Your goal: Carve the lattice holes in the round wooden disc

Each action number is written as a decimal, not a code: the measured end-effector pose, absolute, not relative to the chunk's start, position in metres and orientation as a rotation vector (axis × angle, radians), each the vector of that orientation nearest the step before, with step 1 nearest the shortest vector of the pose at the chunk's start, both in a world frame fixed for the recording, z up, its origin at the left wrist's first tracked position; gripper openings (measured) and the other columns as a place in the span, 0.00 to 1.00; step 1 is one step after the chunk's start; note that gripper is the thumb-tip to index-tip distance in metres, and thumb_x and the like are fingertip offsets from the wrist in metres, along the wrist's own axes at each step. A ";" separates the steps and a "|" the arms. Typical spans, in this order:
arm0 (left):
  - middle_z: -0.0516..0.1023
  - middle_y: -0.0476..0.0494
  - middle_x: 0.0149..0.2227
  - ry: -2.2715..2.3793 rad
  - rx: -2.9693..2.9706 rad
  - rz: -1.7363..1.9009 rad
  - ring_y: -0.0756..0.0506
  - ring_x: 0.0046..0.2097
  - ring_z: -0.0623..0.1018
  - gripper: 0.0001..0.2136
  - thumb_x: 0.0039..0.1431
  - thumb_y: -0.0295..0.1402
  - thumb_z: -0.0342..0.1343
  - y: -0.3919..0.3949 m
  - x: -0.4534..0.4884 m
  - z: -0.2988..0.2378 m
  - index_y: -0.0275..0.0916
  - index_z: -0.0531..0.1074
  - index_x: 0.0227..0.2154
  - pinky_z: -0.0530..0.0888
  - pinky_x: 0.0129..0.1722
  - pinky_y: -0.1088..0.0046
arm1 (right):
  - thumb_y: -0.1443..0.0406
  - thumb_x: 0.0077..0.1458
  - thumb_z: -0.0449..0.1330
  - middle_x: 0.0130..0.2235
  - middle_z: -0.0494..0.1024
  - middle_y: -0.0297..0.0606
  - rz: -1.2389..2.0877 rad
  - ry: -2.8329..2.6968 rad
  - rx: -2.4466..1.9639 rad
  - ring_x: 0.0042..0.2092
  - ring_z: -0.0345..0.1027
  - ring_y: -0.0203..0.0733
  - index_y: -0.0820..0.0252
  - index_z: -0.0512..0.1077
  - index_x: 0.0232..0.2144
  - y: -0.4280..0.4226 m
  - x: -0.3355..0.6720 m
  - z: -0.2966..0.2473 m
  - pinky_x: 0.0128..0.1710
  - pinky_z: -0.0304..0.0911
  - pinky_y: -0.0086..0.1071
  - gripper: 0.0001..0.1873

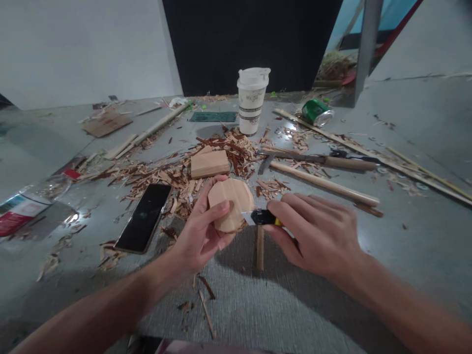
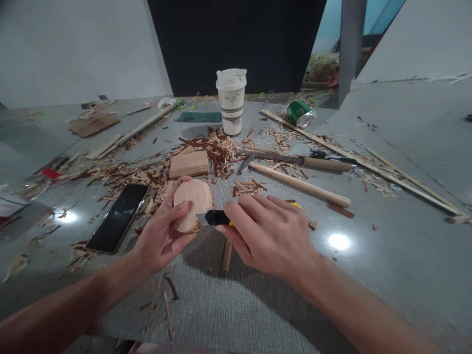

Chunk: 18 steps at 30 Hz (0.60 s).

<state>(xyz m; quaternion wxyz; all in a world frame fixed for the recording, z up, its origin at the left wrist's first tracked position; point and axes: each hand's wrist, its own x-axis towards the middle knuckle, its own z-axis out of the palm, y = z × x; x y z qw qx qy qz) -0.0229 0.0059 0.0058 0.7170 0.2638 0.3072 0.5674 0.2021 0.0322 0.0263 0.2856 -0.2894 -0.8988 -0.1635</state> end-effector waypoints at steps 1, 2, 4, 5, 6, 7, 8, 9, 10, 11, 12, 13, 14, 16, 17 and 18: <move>0.74 0.50 0.43 0.680 0.597 1.259 0.56 0.26 0.75 0.24 0.62 0.29 0.68 0.006 -0.023 0.006 0.48 0.66 0.56 0.71 0.14 0.88 | 0.59 0.74 0.56 0.35 0.82 0.38 -0.445 -2.397 -0.777 0.32 0.74 0.42 0.58 0.72 0.38 0.032 0.202 0.026 0.32 0.60 0.37 0.12; 0.74 0.49 0.43 0.683 0.619 1.267 0.55 0.26 0.76 0.23 0.63 0.29 0.68 0.007 -0.023 0.006 0.48 0.65 0.56 0.71 0.14 0.88 | 0.59 0.74 0.56 0.35 0.82 0.38 -0.454 -2.395 -0.787 0.33 0.75 0.42 0.59 0.72 0.38 0.033 0.203 0.025 0.33 0.60 0.37 0.12; 0.75 0.48 0.44 0.707 0.679 1.310 0.54 0.27 0.76 0.23 0.64 0.29 0.67 0.008 -0.023 0.005 0.48 0.64 0.56 0.72 0.14 0.87 | 0.59 0.73 0.57 0.36 0.83 0.37 -0.460 -2.402 -0.805 0.33 0.75 0.42 0.59 0.72 0.39 0.036 0.205 0.025 0.34 0.60 0.37 0.11; 0.75 0.47 0.45 0.729 0.709 1.340 0.53 0.28 0.77 0.23 0.64 0.30 0.67 0.008 -0.023 0.004 0.49 0.64 0.56 0.72 0.14 0.86 | 0.59 0.73 0.57 0.37 0.83 0.37 -0.452 -2.416 -0.813 0.34 0.75 0.42 0.59 0.72 0.39 0.039 0.208 0.025 0.34 0.59 0.36 0.11; 0.74 0.47 0.46 0.755 0.736 1.369 0.53 0.28 0.77 0.23 0.63 0.30 0.67 0.008 -0.023 0.002 0.49 0.64 0.56 0.73 0.14 0.86 | 0.59 0.73 0.56 0.37 0.83 0.37 -0.429 -2.440 -0.812 0.34 0.75 0.41 0.58 0.72 0.39 0.042 0.210 0.024 0.33 0.59 0.36 0.11; 0.74 0.47 0.46 0.778 0.758 1.391 0.52 0.29 0.77 0.23 0.63 0.30 0.68 0.008 -0.022 0.001 0.49 0.64 0.55 0.73 0.14 0.86 | 0.59 0.74 0.55 0.37 0.82 0.37 -0.390 -2.473 -0.801 0.34 0.75 0.41 0.58 0.72 0.39 0.045 0.213 0.024 0.33 0.57 0.36 0.11; 0.73 0.47 0.46 0.797 0.777 1.403 0.52 0.29 0.77 0.23 0.62 0.31 0.68 0.007 -0.022 -0.001 0.50 0.65 0.55 0.72 0.13 0.85 | 0.59 0.74 0.54 0.36 0.81 0.36 -0.337 -2.511 -0.777 0.33 0.73 0.40 0.58 0.72 0.39 0.048 0.215 0.024 0.32 0.56 0.36 0.12; 0.72 0.47 0.46 0.812 0.794 1.402 0.51 0.30 0.78 0.23 0.62 0.32 0.69 0.006 -0.021 -0.002 0.50 0.65 0.54 0.73 0.13 0.85 | 0.59 0.74 0.53 0.34 0.79 0.35 -0.275 -2.548 -0.747 0.31 0.72 0.40 0.58 0.72 0.39 0.051 0.218 0.024 0.31 0.55 0.37 0.13; 0.72 0.47 0.46 0.820 0.811 1.396 0.51 0.30 0.78 0.22 0.62 0.32 0.69 0.005 -0.020 -0.003 0.50 0.65 0.54 0.73 0.13 0.84 | 0.59 0.74 0.53 0.32 0.78 0.34 -0.219 -2.575 -0.716 0.30 0.70 0.40 0.58 0.72 0.39 0.054 0.220 0.024 0.30 0.53 0.37 0.13; 0.71 0.47 0.46 0.822 0.826 1.388 0.50 0.30 0.79 0.22 0.62 0.33 0.69 0.003 -0.019 -0.004 0.50 0.66 0.54 0.73 0.13 0.84 | 0.59 0.74 0.53 0.31 0.76 0.33 -0.174 -2.591 -0.684 0.29 0.68 0.40 0.58 0.72 0.38 0.056 0.221 0.024 0.30 0.53 0.37 0.13; 0.71 0.48 0.46 0.823 0.838 1.380 0.50 0.30 0.79 0.22 0.62 0.34 0.69 0.002 -0.019 -0.004 0.51 0.66 0.53 0.74 0.13 0.84 | 0.59 0.73 0.53 0.30 0.74 0.33 -0.147 -2.597 -0.660 0.29 0.67 0.40 0.58 0.72 0.38 0.057 0.222 0.024 0.30 0.52 0.37 0.13; 0.71 0.48 0.46 0.822 0.848 1.373 0.50 0.30 0.79 0.21 0.62 0.35 0.69 0.000 -0.018 -0.004 0.51 0.66 0.53 0.74 0.13 0.83 | 0.58 0.73 0.53 0.29 0.73 0.33 -0.132 -2.601 -0.642 0.29 0.66 0.40 0.58 0.71 0.37 0.057 0.223 0.024 0.30 0.52 0.37 0.13; 0.71 0.48 0.45 0.818 0.858 1.369 0.50 0.29 0.79 0.21 0.63 0.35 0.69 -0.001 -0.018 -0.004 0.52 0.66 0.54 0.74 0.13 0.83 | 0.58 0.73 0.54 0.29 0.73 0.33 -0.128 -2.605 -0.626 0.29 0.65 0.40 0.58 0.71 0.37 0.057 0.223 0.024 0.30 0.51 0.38 0.14; 0.72 0.49 0.44 0.819 0.877 1.367 0.51 0.28 0.79 0.21 0.63 0.35 0.68 -0.003 -0.018 -0.004 0.52 0.66 0.54 0.73 0.12 0.83 | 0.56 0.74 0.54 0.29 0.71 0.32 -0.132 -2.608 -0.605 0.28 0.63 0.39 0.57 0.70 0.35 0.056 0.223 0.024 0.30 0.50 0.38 0.16; 0.72 0.49 0.44 0.823 0.890 1.370 0.51 0.28 0.79 0.21 0.63 0.35 0.68 -0.003 -0.018 -0.004 0.52 0.66 0.54 0.73 0.12 0.83 | 0.55 0.74 0.54 0.28 0.70 0.32 -0.128 -2.609 -0.602 0.28 0.62 0.39 0.57 0.70 0.34 0.055 0.223 0.024 0.30 0.50 0.38 0.17; 0.72 0.49 0.44 0.830 0.903 1.375 0.51 0.27 0.79 0.22 0.63 0.35 0.68 -0.004 -0.018 -0.004 0.52 0.65 0.54 0.73 0.11 0.82 | 0.55 0.74 0.54 0.28 0.70 0.32 -0.112 -2.612 -0.604 0.27 0.61 0.39 0.57 0.70 0.34 0.054 0.222 0.023 0.30 0.49 0.38 0.18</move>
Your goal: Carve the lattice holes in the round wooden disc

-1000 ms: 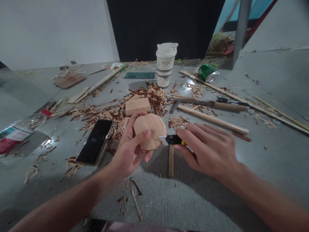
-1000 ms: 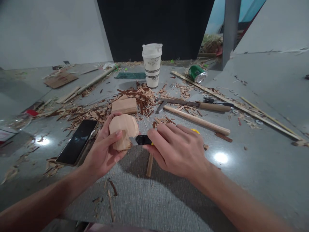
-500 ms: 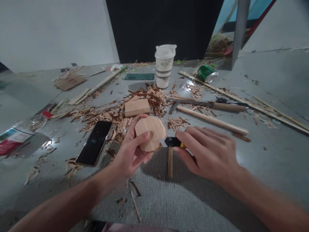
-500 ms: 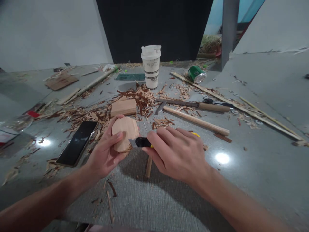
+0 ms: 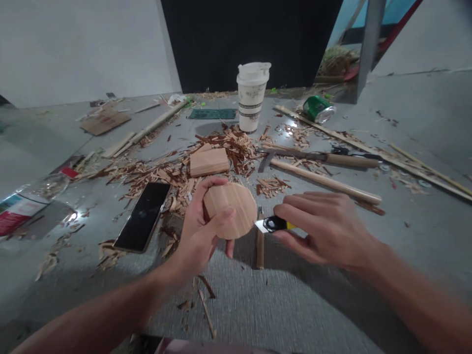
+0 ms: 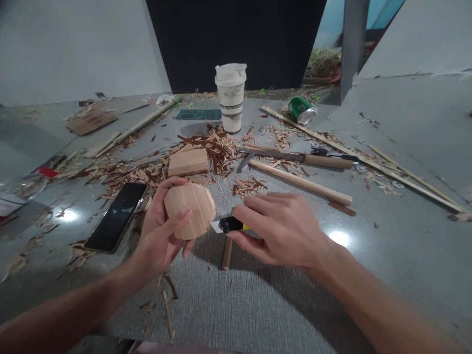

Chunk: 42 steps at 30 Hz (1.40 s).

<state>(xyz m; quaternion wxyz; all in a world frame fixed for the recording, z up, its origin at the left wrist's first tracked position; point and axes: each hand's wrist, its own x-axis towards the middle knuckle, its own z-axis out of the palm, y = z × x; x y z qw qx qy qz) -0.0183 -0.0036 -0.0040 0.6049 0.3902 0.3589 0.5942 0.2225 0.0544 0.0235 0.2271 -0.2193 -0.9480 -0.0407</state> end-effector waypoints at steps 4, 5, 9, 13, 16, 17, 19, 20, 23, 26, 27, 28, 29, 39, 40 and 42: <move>0.73 0.49 0.44 0.861 0.932 1.390 0.50 0.27 0.79 0.21 0.63 0.35 0.68 -0.006 -0.019 -0.004 0.53 0.66 0.54 0.75 0.11 0.80 | 0.53 0.76 0.52 0.27 0.67 0.30 0.063 -2.630 -0.600 0.26 0.57 0.37 0.57 0.69 0.34 0.053 0.222 0.023 0.29 0.47 0.38 0.19; 0.73 0.49 0.44 0.863 0.932 1.388 0.50 0.27 0.79 0.21 0.63 0.35 0.68 -0.007 -0.019 -0.004 0.53 0.66 0.54 0.75 0.11 0.80 | 0.53 0.76 0.51 0.27 0.67 0.30 0.096 -2.634 -0.587 0.26 0.57 0.37 0.57 0.68 0.34 0.053 0.222 0.023 0.28 0.47 0.38 0.19; 0.73 0.49 0.44 0.858 0.921 1.368 0.50 0.27 0.79 0.21 0.63 0.36 0.68 -0.009 -0.017 -0.003 0.52 0.66 0.54 0.75 0.11 0.80 | 0.54 0.76 0.51 0.27 0.68 0.31 0.106 -2.632 -0.560 0.26 0.57 0.37 0.56 0.68 0.35 0.054 0.222 0.022 0.28 0.48 0.37 0.18; 0.72 0.48 0.45 0.912 0.901 1.456 0.50 0.29 0.79 0.21 0.63 0.36 0.67 -0.002 -0.018 0.000 0.51 0.65 0.54 0.74 0.12 0.81 | 0.53 0.76 0.51 0.27 0.68 0.31 0.078 -2.645 -0.552 0.26 0.58 0.37 0.56 0.68 0.34 0.051 0.219 0.022 0.29 0.49 0.37 0.19; 0.72 0.47 0.47 0.972 0.868 1.564 0.48 0.34 0.82 0.22 0.61 0.34 0.68 0.006 -0.022 0.000 0.51 0.64 0.54 0.75 0.14 0.83 | 0.52 0.76 0.51 0.27 0.69 0.30 0.078 -2.663 -0.512 0.26 0.59 0.37 0.55 0.68 0.34 0.045 0.216 0.022 0.29 0.48 0.38 0.20; 0.72 0.47 0.47 0.982 0.866 1.581 0.47 0.35 0.82 0.23 0.60 0.33 0.69 0.008 -0.023 0.000 0.51 0.64 0.54 0.75 0.13 0.83 | 0.52 0.76 0.51 0.27 0.69 0.31 0.072 -2.649 -0.513 0.26 0.59 0.37 0.56 0.68 0.34 0.044 0.215 0.022 0.29 0.48 0.37 0.20; 0.72 0.47 0.47 0.997 0.875 1.572 0.46 0.34 0.83 0.25 0.59 0.32 0.70 0.010 -0.024 -0.001 0.51 0.64 0.54 0.74 0.12 0.83 | 0.54 0.75 0.52 0.29 0.72 0.33 0.044 -2.599 -0.543 0.27 0.61 0.38 0.56 0.69 0.36 0.043 0.214 0.024 0.29 0.50 0.37 0.17; 0.72 0.48 0.47 1.005 0.879 1.553 0.47 0.33 0.83 0.25 0.58 0.32 0.70 0.009 -0.024 -0.001 0.51 0.64 0.54 0.73 0.11 0.83 | 0.56 0.75 0.52 0.30 0.74 0.34 0.019 -2.569 -0.571 0.28 0.63 0.38 0.57 0.69 0.37 0.042 0.214 0.024 0.29 0.52 0.37 0.15; 0.71 0.49 0.47 1.022 0.886 1.504 0.50 0.28 0.80 0.26 0.57 0.34 0.71 0.005 -0.021 -0.003 0.52 0.64 0.54 0.72 0.10 0.83 | 0.60 0.74 0.53 0.32 0.77 0.37 -0.058 -2.504 -0.658 0.30 0.65 0.39 0.58 0.69 0.38 0.043 0.215 0.025 0.30 0.55 0.36 0.11; 0.70 0.50 0.47 1.017 0.902 1.484 0.53 0.26 0.78 0.26 0.57 0.35 0.71 0.001 -0.019 -0.004 0.53 0.65 0.54 0.72 0.10 0.83 | 0.60 0.74 0.52 0.30 0.75 0.35 -0.074 -2.504 -0.702 0.29 0.65 0.39 0.58 0.69 0.38 0.043 0.214 0.023 0.30 0.55 0.36 0.12; 0.71 0.49 0.47 1.013 0.911 1.477 0.53 0.26 0.78 0.26 0.58 0.35 0.71 0.001 -0.019 -0.003 0.53 0.64 0.54 0.72 0.10 0.83 | 0.60 0.74 0.52 0.30 0.74 0.35 -0.068 -2.512 -0.707 0.29 0.65 0.39 0.58 0.69 0.38 0.043 0.213 0.022 0.30 0.55 0.36 0.12; 0.71 0.49 0.47 1.008 0.920 1.468 0.53 0.26 0.78 0.26 0.59 0.36 0.71 0.000 -0.019 -0.003 0.53 0.64 0.54 0.72 0.11 0.83 | 0.60 0.74 0.52 0.30 0.74 0.35 -0.061 -2.519 -0.709 0.29 0.65 0.39 0.58 0.70 0.38 0.043 0.212 0.021 0.30 0.54 0.36 0.12; 0.71 0.49 0.47 1.002 0.926 1.459 0.52 0.26 0.78 0.25 0.59 0.36 0.71 -0.001 -0.019 -0.003 0.53 0.64 0.55 0.73 0.11 0.83 | 0.59 0.74 0.52 0.30 0.74 0.35 -0.054 -2.526 -0.712 0.29 0.65 0.39 0.58 0.70 0.38 0.042 0.211 0.020 0.30 0.54 0.36 0.13; 0.72 0.50 0.43 0.945 0.906 1.409 0.53 0.24 0.75 0.23 0.61 0.37 0.70 -0.003 -0.020 -0.001 0.54 0.68 0.56 0.72 0.11 0.83 | 0.57 0.76 0.51 0.32 0.75 0.35 -0.034 -2.571 -0.689 0.29 0.63 0.40 0.58 0.71 0.39 0.041 0.211 0.019 0.29 0.50 0.38 0.15; 0.73 0.50 0.42 0.932 0.910 1.398 0.54 0.23 0.75 0.23 0.62 0.37 0.69 -0.003 -0.020 -0.001 0.54 0.68 0.56 0.71 0.10 0.84 | 0.57 0.76 0.51 0.32 0.75 0.35 -0.037 -2.572 -0.676 0.29 0.63 0.40 0.58 0.71 0.39 0.041 0.212 0.019 0.29 0.50 0.38 0.15; 0.73 0.51 0.40 0.901 0.913 1.373 0.55 0.21 0.72 0.21 0.63 0.36 0.68 -0.005 -0.021 0.000 0.53 0.68 0.55 0.69 0.10 0.85 | 0.56 0.76 0.50 0.31 0.75 0.35 -0.068 -2.570 -0.650 0.29 0.62 0.40 0.58 0.71 0.39 0.040 0.212 0.021 0.29 0.51 0.38 0.16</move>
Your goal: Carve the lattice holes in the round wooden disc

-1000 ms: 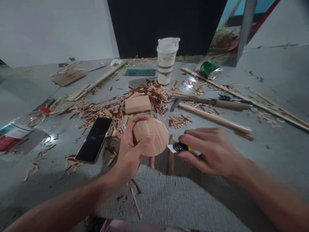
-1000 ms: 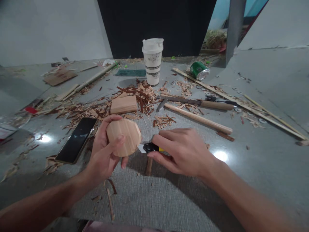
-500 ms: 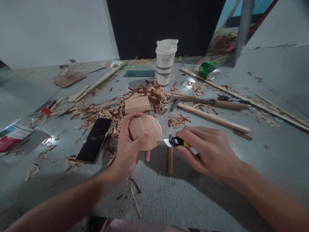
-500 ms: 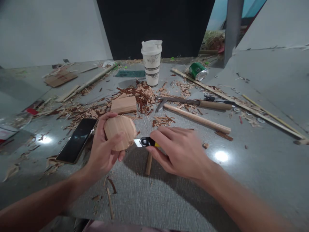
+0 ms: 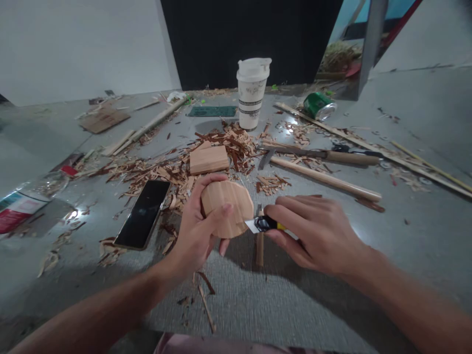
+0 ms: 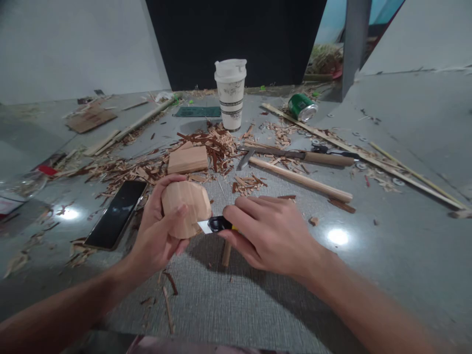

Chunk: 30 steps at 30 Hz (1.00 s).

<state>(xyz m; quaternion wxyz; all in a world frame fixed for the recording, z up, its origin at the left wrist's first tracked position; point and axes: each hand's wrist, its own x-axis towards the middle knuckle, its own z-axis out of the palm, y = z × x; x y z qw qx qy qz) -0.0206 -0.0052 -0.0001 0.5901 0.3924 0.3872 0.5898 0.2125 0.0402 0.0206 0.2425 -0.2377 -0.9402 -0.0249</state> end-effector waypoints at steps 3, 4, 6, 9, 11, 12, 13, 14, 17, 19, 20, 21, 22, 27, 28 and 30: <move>0.72 0.53 0.38 0.847 0.901 1.345 0.58 0.18 0.68 0.19 0.64 0.35 0.67 -0.007 -0.021 0.001 0.53 0.69 0.54 0.68 0.09 0.86 | 0.56 0.77 0.50 0.31 0.74 0.35 -0.176 -2.552 -0.630 0.29 0.61 0.40 0.58 0.72 0.39 0.040 0.213 0.024 0.30 0.52 0.38 0.18; 0.72 0.54 0.37 0.828 0.893 1.339 0.58 0.17 0.68 0.19 0.64 0.35 0.67 -0.006 -0.021 0.002 0.53 0.69 0.54 0.68 0.09 0.86 | 0.56 0.77 0.50 0.31 0.74 0.35 -0.219 -2.544 -0.625 0.29 0.61 0.41 0.59 0.72 0.38 0.040 0.214 0.025 0.30 0.53 0.38 0.18; 0.71 0.55 0.36 0.803 0.882 1.329 0.58 0.17 0.68 0.18 0.64 0.34 0.67 -0.006 -0.020 0.002 0.53 0.69 0.53 0.68 0.09 0.86 | 0.56 0.76 0.51 0.30 0.74 0.36 -0.305 -2.525 -0.616 0.29 0.62 0.41 0.59 0.73 0.38 0.040 0.214 0.027 0.31 0.54 0.38 0.18; 0.71 0.54 0.37 0.807 0.878 1.318 0.58 0.18 0.70 0.19 0.64 0.34 0.67 -0.004 -0.021 0.003 0.53 0.68 0.53 0.69 0.09 0.86 | 0.55 0.76 0.52 0.31 0.76 0.36 -0.393 -2.500 -0.616 0.30 0.64 0.42 0.59 0.73 0.38 0.040 0.215 0.028 0.32 0.55 0.38 0.18; 0.72 0.54 0.39 0.806 0.881 1.310 0.57 0.19 0.71 0.19 0.64 0.34 0.67 -0.003 -0.022 0.002 0.53 0.68 0.53 0.70 0.09 0.86 | 0.54 0.76 0.53 0.31 0.76 0.36 -0.405 -2.484 -0.625 0.30 0.64 0.42 0.59 0.73 0.37 0.039 0.214 0.028 0.31 0.55 0.38 0.18; 0.72 0.53 0.39 0.799 0.883 1.311 0.57 0.20 0.72 0.19 0.64 0.34 0.67 -0.003 -0.023 0.002 0.54 0.68 0.53 0.70 0.10 0.86 | 0.54 0.76 0.53 0.31 0.75 0.36 -0.401 -2.478 -0.629 0.30 0.64 0.42 0.59 0.73 0.37 0.039 0.214 0.028 0.31 0.55 0.38 0.18; 0.73 0.53 0.39 0.790 0.883 1.310 0.57 0.20 0.72 0.19 0.64 0.34 0.67 -0.003 -0.023 0.002 0.54 0.68 0.53 0.70 0.10 0.86 | 0.54 0.76 0.53 0.31 0.75 0.36 -0.394 -2.473 -0.633 0.30 0.64 0.41 0.59 0.73 0.37 0.039 0.213 0.028 0.31 0.54 0.37 0.18; 0.72 0.53 0.38 0.781 0.882 1.308 0.57 0.20 0.72 0.19 0.65 0.34 0.66 -0.002 -0.023 0.001 0.54 0.68 0.53 0.70 0.10 0.86 | 0.55 0.76 0.53 0.31 0.75 0.36 -0.384 -2.470 -0.637 0.30 0.64 0.41 0.59 0.73 0.37 0.038 0.213 0.029 0.31 0.54 0.37 0.18; 0.73 0.54 0.38 0.786 0.867 1.304 0.57 0.18 0.70 0.19 0.64 0.35 0.67 -0.002 -0.022 0.000 0.54 0.67 0.54 0.69 0.09 0.86 | 0.56 0.76 0.51 0.30 0.73 0.35 -0.297 -2.500 -0.619 0.29 0.62 0.40 0.59 0.72 0.37 0.040 0.213 0.029 0.30 0.52 0.37 0.18; 0.73 0.54 0.38 0.808 0.858 1.303 0.58 0.17 0.68 0.19 0.64 0.35 0.67 -0.002 -0.022 -0.001 0.53 0.67 0.54 0.68 0.08 0.87 | 0.56 0.77 0.50 0.29 0.71 0.34 -0.157 -2.553 -0.575 0.28 0.59 0.39 0.59 0.71 0.36 0.044 0.215 0.029 0.29 0.50 0.37 0.19; 0.73 0.53 0.39 0.822 0.859 1.306 0.59 0.17 0.68 0.20 0.63 0.35 0.68 -0.003 -0.021 -0.002 0.52 0.67 0.54 0.67 0.08 0.87 | 0.56 0.77 0.50 0.29 0.70 0.34 -0.070 -2.582 -0.550 0.27 0.59 0.38 0.59 0.71 0.36 0.046 0.215 0.028 0.29 0.50 0.37 0.19; 0.73 0.54 0.38 0.837 0.865 1.304 0.59 0.17 0.68 0.20 0.63 0.36 0.68 -0.003 -0.021 -0.002 0.52 0.67 0.53 0.67 0.08 0.87 | 0.56 0.77 0.49 0.29 0.69 0.33 0.016 -2.603 -0.529 0.27 0.58 0.38 0.59 0.70 0.36 0.048 0.216 0.027 0.29 0.49 0.37 0.19; 0.73 0.54 0.38 0.850 0.875 1.303 0.59 0.16 0.67 0.20 0.63 0.36 0.68 -0.004 -0.020 -0.002 0.52 0.68 0.53 0.67 0.08 0.87 | 0.56 0.77 0.49 0.29 0.69 0.32 0.092 -2.619 -0.515 0.27 0.58 0.37 0.59 0.70 0.36 0.050 0.217 0.026 0.29 0.49 0.37 0.19; 0.74 0.53 0.37 0.889 0.909 1.284 0.59 0.16 0.66 0.20 0.63 0.37 0.68 -0.006 -0.019 0.001 0.53 0.69 0.53 0.64 0.08 0.86 | 0.55 0.77 0.48 0.30 0.70 0.33 0.205 -2.656 -0.456 0.27 0.58 0.37 0.59 0.70 0.38 0.052 0.220 0.026 0.29 0.50 0.36 0.19; 0.74 0.53 0.39 0.916 0.898 1.302 0.58 0.17 0.67 0.19 0.63 0.37 0.68 -0.005 -0.019 0.003 0.53 0.69 0.53 0.65 0.09 0.86 | 0.54 0.77 0.48 0.30 0.70 0.33 0.176 -2.667 -0.434 0.27 0.58 0.37 0.59 0.70 0.38 0.050 0.220 0.027 0.29 0.49 0.37 0.20; 0.73 0.51 0.42 1.004 0.875 1.376 0.57 0.21 0.71 0.18 0.62 0.37 0.68 -0.002 -0.021 0.006 0.52 0.70 0.52 0.68 0.12 0.86 | 0.52 0.78 0.47 0.29 0.71 0.33 0.138 -2.687 -0.398 0.27 0.59 0.37 0.59 0.70 0.37 0.046 0.219 0.028 0.29 0.48 0.37 0.22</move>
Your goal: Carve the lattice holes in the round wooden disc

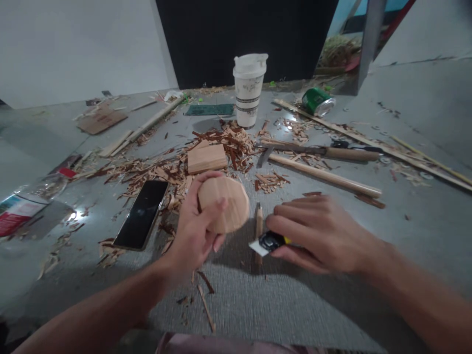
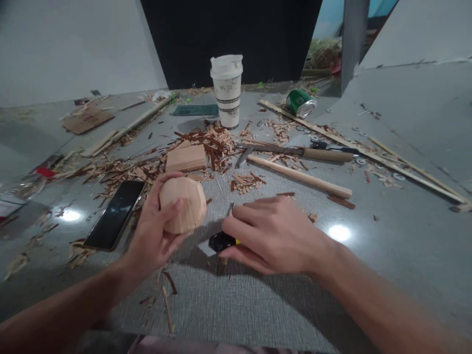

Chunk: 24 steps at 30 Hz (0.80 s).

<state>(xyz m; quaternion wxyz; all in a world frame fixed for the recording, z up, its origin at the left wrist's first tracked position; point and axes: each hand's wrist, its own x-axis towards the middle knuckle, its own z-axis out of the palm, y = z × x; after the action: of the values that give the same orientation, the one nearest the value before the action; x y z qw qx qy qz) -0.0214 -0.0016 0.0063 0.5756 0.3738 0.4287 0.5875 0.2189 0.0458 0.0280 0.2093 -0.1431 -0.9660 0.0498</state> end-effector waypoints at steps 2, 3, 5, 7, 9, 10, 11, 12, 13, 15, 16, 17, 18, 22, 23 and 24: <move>0.73 0.50 0.43 1.092 0.887 1.442 0.55 0.26 0.73 0.18 0.61 0.36 0.69 0.002 -0.024 0.009 0.52 0.71 0.51 0.72 0.18 0.85 | 0.50 0.78 0.46 0.30 0.72 0.33 0.250 -2.686 -0.403 0.27 0.61 0.37 0.58 0.70 0.40 0.042 0.216 0.030 0.28 0.49 0.36 0.23; 0.73 0.50 0.43 1.113 0.914 1.460 0.53 0.29 0.75 0.18 0.60 0.36 0.69 0.003 -0.025 0.009 0.51 0.71 0.51 0.74 0.20 0.83 | 0.49 0.78 0.45 0.30 0.73 0.33 0.354 -2.666 -0.427 0.28 0.63 0.36 0.58 0.70 0.41 0.041 0.215 0.030 0.28 0.50 0.35 0.24; 0.73 0.49 0.43 1.103 0.985 1.465 0.50 0.34 0.76 0.18 0.58 0.35 0.70 0.003 -0.027 0.009 0.51 0.73 0.50 0.76 0.24 0.81 | 0.51 0.79 0.44 0.29 0.72 0.31 0.576 -2.589 -0.499 0.28 0.63 0.35 0.57 0.68 0.41 0.040 0.213 0.032 0.28 0.52 0.33 0.22; 0.74 0.49 0.42 1.060 1.035 1.445 0.48 0.36 0.77 0.17 0.57 0.35 0.70 0.002 -0.026 0.007 0.50 0.75 0.48 0.77 0.27 0.79 | 0.55 0.80 0.44 0.27 0.68 0.29 0.729 -2.510 -0.588 0.26 0.61 0.34 0.56 0.65 0.35 0.040 0.210 0.034 0.28 0.53 0.31 0.21; 0.74 0.49 0.41 1.014 1.045 1.410 0.48 0.36 0.76 0.16 0.57 0.35 0.70 0.000 -0.025 0.005 0.49 0.76 0.48 0.77 0.28 0.79 | 0.59 0.79 0.45 0.25 0.65 0.27 0.835 -2.458 -0.666 0.25 0.58 0.33 0.55 0.62 0.30 0.040 0.208 0.036 0.27 0.51 0.31 0.21; 0.75 0.49 0.41 0.998 1.038 1.391 0.48 0.36 0.76 0.16 0.58 0.35 0.70 0.000 -0.024 0.005 0.49 0.77 0.48 0.77 0.29 0.78 | 0.59 0.79 0.46 0.24 0.64 0.26 0.879 -2.442 -0.689 0.24 0.57 0.32 0.55 0.61 0.30 0.040 0.208 0.036 0.27 0.51 0.31 0.21; 0.75 0.49 0.40 0.988 1.025 1.379 0.48 0.36 0.76 0.16 0.58 0.35 0.71 -0.001 -0.024 0.004 0.49 0.77 0.48 0.78 0.29 0.78 | 0.60 0.79 0.46 0.24 0.64 0.26 0.914 -2.434 -0.703 0.24 0.56 0.32 0.55 0.61 0.30 0.040 0.207 0.036 0.27 0.50 0.31 0.21; 0.75 0.48 0.40 0.980 1.009 1.372 0.48 0.35 0.76 0.15 0.58 0.35 0.71 -0.001 -0.024 0.004 0.48 0.77 0.47 0.78 0.29 0.78 | 0.60 0.79 0.46 0.24 0.64 0.25 0.942 -2.427 -0.710 0.24 0.56 0.32 0.55 0.61 0.30 0.039 0.206 0.036 0.27 0.50 0.31 0.20; 0.75 0.48 0.40 0.975 0.993 1.363 0.48 0.35 0.76 0.15 0.58 0.36 0.71 -0.001 -0.024 0.004 0.48 0.77 0.47 0.78 0.29 0.78 | 0.60 0.79 0.47 0.24 0.65 0.25 0.966 -2.422 -0.711 0.24 0.57 0.31 0.55 0.62 0.31 0.038 0.205 0.035 0.27 0.50 0.31 0.19; 0.76 0.48 0.39 0.970 0.965 1.345 0.48 0.34 0.76 0.15 0.58 0.37 0.71 0.000 -0.024 0.004 0.47 0.78 0.46 0.77 0.27 0.78 | 0.61 0.79 0.47 0.25 0.67 0.24 1.009 -2.416 -0.708 0.25 0.58 0.31 0.55 0.63 0.33 0.036 0.204 0.035 0.27 0.51 0.30 0.17; 0.76 0.48 0.38 0.969 0.953 1.338 0.48 0.34 0.76 0.15 0.57 0.37 0.71 0.000 -0.024 0.004 0.47 0.78 0.46 0.77 0.27 0.78 | 0.61 0.79 0.47 0.25 0.67 0.24 1.029 -2.414 -0.710 0.25 0.58 0.31 0.55 0.63 0.33 0.034 0.203 0.035 0.28 0.52 0.30 0.17; 0.77 0.48 0.38 0.969 0.943 1.331 0.48 0.33 0.77 0.15 0.57 0.37 0.71 0.001 -0.024 0.004 0.46 0.78 0.46 0.77 0.26 0.78 | 0.61 0.79 0.48 0.25 0.67 0.24 1.047 -2.416 -0.718 0.25 0.59 0.31 0.55 0.63 0.34 0.033 0.203 0.035 0.28 0.52 0.30 0.17; 0.77 0.48 0.37 0.971 0.937 1.323 0.48 0.33 0.77 0.15 0.57 0.37 0.72 0.001 -0.024 0.005 0.46 0.78 0.46 0.77 0.26 0.78 | 0.60 0.79 0.48 0.25 0.67 0.24 1.062 -2.418 -0.733 0.25 0.59 0.31 0.55 0.63 0.33 0.032 0.202 0.034 0.28 0.52 0.30 0.17; 0.77 0.48 0.37 0.972 0.928 1.327 0.48 0.34 0.77 0.15 0.55 0.36 0.72 0.002 -0.024 0.005 0.45 0.79 0.45 0.76 0.27 0.79 | 0.58 0.78 0.49 0.26 0.69 0.25 1.132 -2.440 -0.819 0.26 0.61 0.32 0.55 0.65 0.33 0.028 0.201 0.032 0.28 0.52 0.30 0.18; 0.77 0.47 0.37 0.970 0.927 1.331 0.48 0.34 0.77 0.15 0.55 0.36 0.72 0.003 -0.023 0.004 0.44 0.79 0.44 0.76 0.27 0.79 | 0.57 0.78 0.48 0.26 0.71 0.25 1.159 -2.443 -0.833 0.27 0.62 0.31 0.55 0.65 0.34 0.027 0.201 0.032 0.28 0.53 0.30 0.18; 0.77 0.47 0.38 0.968 0.923 1.332 0.48 0.34 0.77 0.15 0.54 0.36 0.72 0.003 -0.023 0.004 0.44 0.79 0.44 0.76 0.28 0.79 | 0.57 0.79 0.48 0.27 0.72 0.25 1.188 -2.441 -0.841 0.27 0.63 0.31 0.55 0.66 0.34 0.027 0.201 0.031 0.29 0.54 0.30 0.19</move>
<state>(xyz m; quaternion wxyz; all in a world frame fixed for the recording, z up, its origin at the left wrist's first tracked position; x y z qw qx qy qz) -0.0232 0.0029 0.0040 0.5867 0.3959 0.4155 0.5714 0.2007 0.0266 0.0313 0.1492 -0.2927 -0.8492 0.4135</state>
